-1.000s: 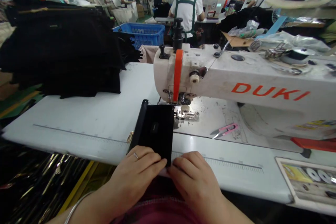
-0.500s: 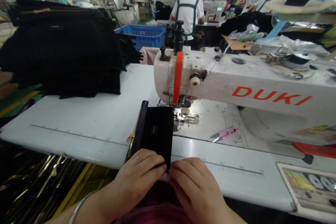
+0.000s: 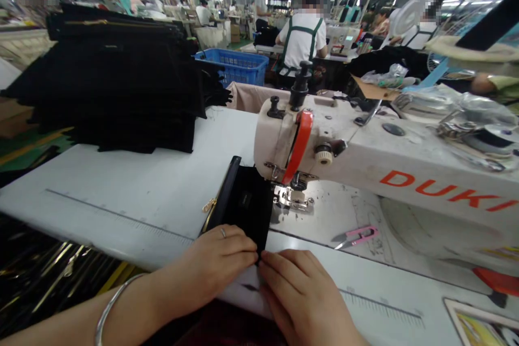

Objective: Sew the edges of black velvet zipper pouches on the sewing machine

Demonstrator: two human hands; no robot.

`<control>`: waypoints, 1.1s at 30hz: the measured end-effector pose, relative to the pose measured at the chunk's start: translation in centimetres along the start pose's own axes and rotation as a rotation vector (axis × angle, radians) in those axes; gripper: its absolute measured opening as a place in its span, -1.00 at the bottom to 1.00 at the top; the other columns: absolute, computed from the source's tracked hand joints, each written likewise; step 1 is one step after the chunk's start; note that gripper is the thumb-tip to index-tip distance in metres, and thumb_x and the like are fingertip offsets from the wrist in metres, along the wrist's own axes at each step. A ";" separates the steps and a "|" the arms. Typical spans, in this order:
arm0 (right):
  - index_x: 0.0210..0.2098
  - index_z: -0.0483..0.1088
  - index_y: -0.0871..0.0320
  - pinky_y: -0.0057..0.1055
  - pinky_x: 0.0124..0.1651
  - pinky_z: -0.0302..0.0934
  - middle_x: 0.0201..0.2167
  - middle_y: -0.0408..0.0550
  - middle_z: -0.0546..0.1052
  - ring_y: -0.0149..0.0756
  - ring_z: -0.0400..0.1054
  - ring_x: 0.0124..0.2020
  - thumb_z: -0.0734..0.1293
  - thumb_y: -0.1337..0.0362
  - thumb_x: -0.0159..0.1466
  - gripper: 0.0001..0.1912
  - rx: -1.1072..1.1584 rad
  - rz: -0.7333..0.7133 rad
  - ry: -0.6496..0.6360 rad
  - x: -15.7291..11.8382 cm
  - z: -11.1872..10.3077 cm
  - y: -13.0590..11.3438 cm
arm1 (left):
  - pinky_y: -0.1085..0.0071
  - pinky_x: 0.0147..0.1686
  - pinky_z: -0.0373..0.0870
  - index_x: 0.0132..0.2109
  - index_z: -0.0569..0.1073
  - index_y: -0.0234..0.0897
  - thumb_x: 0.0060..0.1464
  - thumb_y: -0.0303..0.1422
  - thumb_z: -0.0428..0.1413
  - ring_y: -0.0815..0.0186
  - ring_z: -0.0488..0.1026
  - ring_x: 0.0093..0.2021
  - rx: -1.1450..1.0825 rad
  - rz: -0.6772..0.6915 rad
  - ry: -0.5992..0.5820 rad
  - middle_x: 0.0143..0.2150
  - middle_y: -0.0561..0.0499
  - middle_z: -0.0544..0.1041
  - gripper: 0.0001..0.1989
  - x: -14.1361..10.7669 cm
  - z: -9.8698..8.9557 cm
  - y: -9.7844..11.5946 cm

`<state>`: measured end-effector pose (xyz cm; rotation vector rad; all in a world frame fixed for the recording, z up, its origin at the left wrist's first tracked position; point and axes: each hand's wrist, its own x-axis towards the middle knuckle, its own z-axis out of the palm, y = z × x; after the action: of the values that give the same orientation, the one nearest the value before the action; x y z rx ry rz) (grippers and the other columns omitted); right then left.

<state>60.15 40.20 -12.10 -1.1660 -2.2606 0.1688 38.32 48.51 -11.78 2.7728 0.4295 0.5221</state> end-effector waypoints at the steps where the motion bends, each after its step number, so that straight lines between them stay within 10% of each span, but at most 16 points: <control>1: -0.03 0.42 0.21 -0.21 -0.14 0.32 -0.02 -0.06 0.54 -0.14 0.37 -0.16 0.26 0.36 0.37 -0.79 0.002 0.008 -0.009 0.2 -0.1 0.2 | 0.27 0.05 0.38 0.03 0.43 -0.34 0.27 -0.55 -0.04 0.25 0.42 -0.05 -0.001 0.002 0.003 -0.04 -0.08 0.53 -0.74 0.3 0.0 -0.3; 33: 0.15 0.37 0.23 -0.06 0.01 0.33 -0.11 0.14 0.49 -0.04 0.37 -0.05 0.25 0.31 0.33 -0.59 -0.148 0.227 -0.157 4.6 0.2 6.5 | 0.34 0.04 0.42 -0.08 0.57 -0.21 0.32 -0.42 0.01 0.26 0.51 -0.03 0.135 -0.109 0.059 -0.07 0.00 0.58 -0.78 8.2 -0.5 -9.6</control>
<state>62.55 47.76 -12.65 -1.5372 -2.3022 0.1895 43.17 60.18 -12.02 2.8474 0.6479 0.5690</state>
